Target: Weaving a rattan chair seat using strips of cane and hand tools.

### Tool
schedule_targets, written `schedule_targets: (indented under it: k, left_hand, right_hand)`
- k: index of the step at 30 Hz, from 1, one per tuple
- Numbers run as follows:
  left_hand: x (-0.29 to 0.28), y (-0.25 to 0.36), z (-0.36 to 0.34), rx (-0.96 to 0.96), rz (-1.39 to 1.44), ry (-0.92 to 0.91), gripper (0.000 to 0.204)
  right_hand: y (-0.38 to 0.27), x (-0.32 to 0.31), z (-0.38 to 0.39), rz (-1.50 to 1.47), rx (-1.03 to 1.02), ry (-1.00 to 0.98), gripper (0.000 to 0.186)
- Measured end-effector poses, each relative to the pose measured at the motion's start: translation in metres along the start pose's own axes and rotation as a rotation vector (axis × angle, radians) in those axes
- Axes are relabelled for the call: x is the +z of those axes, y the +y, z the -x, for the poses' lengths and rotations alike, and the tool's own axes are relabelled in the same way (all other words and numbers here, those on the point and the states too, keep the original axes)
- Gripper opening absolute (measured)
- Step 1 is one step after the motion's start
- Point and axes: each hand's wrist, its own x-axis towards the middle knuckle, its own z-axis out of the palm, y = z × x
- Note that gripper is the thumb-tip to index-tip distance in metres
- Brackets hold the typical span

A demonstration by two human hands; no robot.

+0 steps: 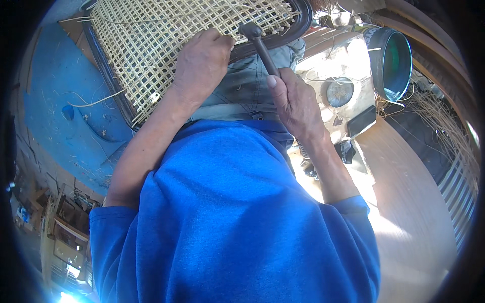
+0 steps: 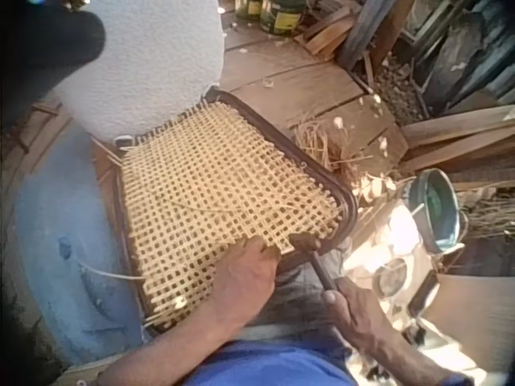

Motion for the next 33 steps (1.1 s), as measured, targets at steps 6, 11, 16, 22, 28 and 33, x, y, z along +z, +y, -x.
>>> schedule_targets:
  k: [6, 11, 16, 22, 28, 33]
  left_hand:
    - [-0.001, 0.000, 0.001, 0.004, 0.021, 0.012, 0.010]
    - [0.000, -0.001, 0.000, 0.005, 0.015, 0.034, 0.005]
    - [0.001, -0.001, 0.001, 0.007, 0.009, 0.042, 0.008]
    - [0.001, -0.003, 0.001, 0.022, 0.050, 0.073, 0.009]
    - [-0.002, -0.006, 0.004, 0.050, 0.059, 0.053, 0.010]
    - [-0.004, -0.004, 0.001, 0.060, 0.078, 0.061, 0.011]
  right_hand:
    - [0.002, 0.005, -0.010, 0.102, 0.102, -0.087, 0.050]
    - [0.000, 0.006, -0.003, 0.022, 0.102, -0.035, 0.052]
    - [-0.008, 0.005, -0.004, 0.025, -0.010, 0.053, 0.052]
    - [-0.006, 0.000, -0.006, 0.182, 0.099, -0.063, 0.048]
    - [0.014, -0.008, 0.015, -0.063, 0.140, 0.060, 0.039]
    - [0.040, 0.004, 0.052, -0.176, 0.227, 0.137, 0.033]
